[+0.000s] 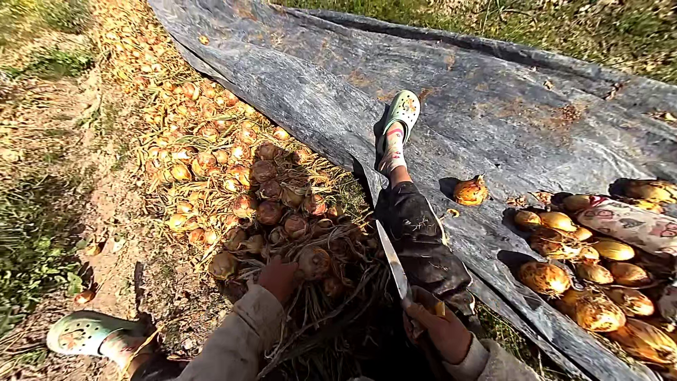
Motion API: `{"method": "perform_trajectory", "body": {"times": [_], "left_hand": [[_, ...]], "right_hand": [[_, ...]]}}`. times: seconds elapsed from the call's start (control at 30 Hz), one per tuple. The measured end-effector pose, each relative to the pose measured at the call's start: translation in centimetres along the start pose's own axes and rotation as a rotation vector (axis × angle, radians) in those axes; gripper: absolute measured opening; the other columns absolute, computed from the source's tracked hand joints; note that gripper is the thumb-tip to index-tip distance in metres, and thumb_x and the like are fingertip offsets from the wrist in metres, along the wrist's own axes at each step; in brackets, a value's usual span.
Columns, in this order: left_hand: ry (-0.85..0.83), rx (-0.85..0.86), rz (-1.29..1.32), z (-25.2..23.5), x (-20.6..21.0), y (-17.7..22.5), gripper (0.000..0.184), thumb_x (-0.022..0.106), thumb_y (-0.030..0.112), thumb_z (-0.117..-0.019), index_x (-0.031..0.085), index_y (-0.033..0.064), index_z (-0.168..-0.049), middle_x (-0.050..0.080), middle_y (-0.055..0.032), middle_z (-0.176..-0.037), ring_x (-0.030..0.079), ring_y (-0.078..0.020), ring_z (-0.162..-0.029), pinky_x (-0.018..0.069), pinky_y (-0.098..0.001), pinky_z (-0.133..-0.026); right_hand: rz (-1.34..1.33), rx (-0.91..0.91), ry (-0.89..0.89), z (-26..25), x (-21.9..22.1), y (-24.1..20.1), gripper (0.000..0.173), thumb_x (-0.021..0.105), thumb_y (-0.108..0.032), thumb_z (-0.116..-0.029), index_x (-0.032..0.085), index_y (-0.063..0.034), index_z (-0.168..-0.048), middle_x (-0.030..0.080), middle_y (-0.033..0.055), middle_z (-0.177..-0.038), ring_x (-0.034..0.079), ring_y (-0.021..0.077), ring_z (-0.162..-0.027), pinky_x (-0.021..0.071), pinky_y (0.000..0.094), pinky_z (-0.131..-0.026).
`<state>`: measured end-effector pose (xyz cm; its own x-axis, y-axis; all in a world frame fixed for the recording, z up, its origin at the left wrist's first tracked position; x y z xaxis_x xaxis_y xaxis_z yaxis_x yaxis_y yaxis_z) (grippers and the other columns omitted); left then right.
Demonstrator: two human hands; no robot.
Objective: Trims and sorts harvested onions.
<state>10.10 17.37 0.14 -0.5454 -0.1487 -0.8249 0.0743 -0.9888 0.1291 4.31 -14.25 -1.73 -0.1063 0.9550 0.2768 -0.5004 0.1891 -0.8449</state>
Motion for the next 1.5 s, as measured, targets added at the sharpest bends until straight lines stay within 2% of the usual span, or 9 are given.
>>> {"method": "perform_trajectory", "body": {"times": [0.23, 0.4, 0.5, 0.77, 0.9, 1.03, 1.2, 1.4, 1.5], "left_hand": [[0.992, 0.44, 0.418, 5.3, 5.9, 7.1, 0.031, 0.052, 0.016, -0.0991, 0.074, -0.0055, -0.103, 0.076, -0.0176, -0.094, 0.074, -0.0335, -0.097, 0.0526, -0.052, -0.101], [0.742, 0.61, 0.209, 6.1, 9.5, 12.2, 0.024, 0.061, 0.003, -0.0898, 0.071, -0.0061, -0.109, 0.074, -0.0173, -0.086, 0.075, -0.0337, -0.078, 0.0627, -0.0455, -0.072], [0.398, 0.518, 0.28, 6.2, 8.0, 13.5, 0.02, 0.057, 0.003, -0.0977, 0.069, -0.0067, -0.11, 0.074, -0.0236, -0.099, 0.075, -0.04, -0.091, 0.0618, -0.0522, -0.079], [0.776, 0.728, 0.2, -1.2, -0.9, 17.8, 0.015, 0.069, -0.001, -0.0872, 0.073, 0.0006, -0.102, 0.072, -0.0206, -0.088, 0.074, -0.0371, -0.076, 0.061, -0.0511, -0.063], [0.411, 0.288, 0.185, -4.0, -5.7, 13.2, 0.033, 0.053, 0.019, -0.1069, 0.063, -0.0022, -0.131, 0.067, -0.0284, -0.122, 0.068, -0.0456, -0.11, 0.0538, -0.0612, -0.092], [-0.038, 0.189, -0.068, -4.6, 0.0, 10.0, 0.073, 0.079, 0.05, -0.0858, 0.059, 0.0072, -0.141, 0.055, -0.0216, -0.145, 0.05, -0.0444, -0.136, 0.048, -0.0634, -0.103], [-0.307, 0.273, -0.234, -3.3, 9.6, 9.5, 0.083, 0.073, 0.005, -0.0876, 0.04, 0.0307, -0.159, 0.021, -0.0195, -0.17, 0.013, -0.0554, -0.153, 0.0162, -0.0863, -0.107], [-0.282, 0.511, -0.045, 2.6, 12.3, 8.0, 0.035, 0.057, 0.004, -0.1004, 0.065, 0.0055, -0.135, 0.059, -0.0198, -0.145, 0.034, -0.0467, -0.15, 0.0184, -0.0756, -0.116], [-0.103, 0.589, 0.149, 6.7, 12.8, 4.8, 0.022, 0.063, 0.003, -0.0964, 0.07, -0.0041, -0.116, 0.07, -0.0257, -0.123, 0.059, -0.0494, -0.127, 0.044, -0.0685, -0.104]], "right_hand": [[0.103, 0.059, -0.097, -1.0, 3.2, 2.5, 0.094, 0.093, -0.044, -0.0518, 0.052, -0.0016, -0.125, 0.065, -0.0035, -0.09, 0.064, 0.005, -0.074, 0.0573, 0.0263, -0.069], [-0.34, 0.073, 0.081, -1.1, 3.1, 4.6, 0.021, 0.072, -0.02, -0.0873, 0.062, -0.0053, -0.098, 0.066, -0.0012, -0.069, 0.062, 0.006, -0.057, 0.0554, 0.0239, -0.057], [-0.338, 0.231, 0.191, -0.8, 3.2, 3.5, 0.031, 0.042, -0.021, -0.109, 0.056, -0.0062, -0.086, 0.052, -0.0003, -0.052, 0.047, 0.0071, -0.038, 0.0444, 0.0221, -0.039], [-0.131, -0.38, 0.38, -1.5, -1.4, -3.5, 0.051, 0.025, -0.046, -0.1086, 0.051, -0.0193, -0.073, 0.05, -0.0074, -0.044, 0.047, 0.0035, -0.033, 0.0419, 0.0198, -0.034], [-0.051, -0.619, 0.474, -1.2, -5.9, -8.3, 0.065, -0.001, -0.046, -0.1073, 0.049, -0.0188, -0.076, 0.052, -0.008, -0.046, 0.05, 0.0044, -0.036, 0.0443, 0.0199, -0.037], [-0.187, -0.465, 0.337, -1.1, -7.0, -6.0, 0.07, 0.029, -0.084, -0.0906, 0.06, -0.022, -0.082, 0.058, -0.0062, -0.054, 0.055, 0.0052, -0.042, 0.0476, 0.0205, -0.04], [-0.232, -0.269, 0.231, -0.7, -3.2, -2.0, 0.061, 0.044, -0.076, -0.0926, 0.058, -0.0177, -0.083, 0.058, -0.0042, -0.054, 0.055, 0.0053, -0.041, 0.0476, 0.0203, -0.04], [-0.137, -0.069, 0.152, -0.6, -1.0, -1.2, 0.037, 0.031, -0.028, -0.105, 0.056, -0.0124, -0.083, 0.058, -0.0047, -0.054, 0.054, 0.004, -0.042, 0.0468, 0.0186, -0.041], [-0.094, -0.049, 0.135, -0.8, -0.6, -1.0, 0.033, 0.033, -0.022, -0.1043, 0.057, -0.0114, -0.084, 0.056, -0.0049, -0.053, 0.053, 0.0038, -0.042, 0.0464, 0.0186, -0.041]]}}
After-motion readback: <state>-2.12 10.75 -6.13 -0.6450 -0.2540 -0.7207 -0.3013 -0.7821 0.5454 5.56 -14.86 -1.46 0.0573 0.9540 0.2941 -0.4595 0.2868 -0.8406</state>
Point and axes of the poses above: each hand's wrist, its own z-axis away from the middle knuckle, its own x-axis out of the palm, y = z × x, the point moved 1 cm from there along -z, towards the middle knuckle
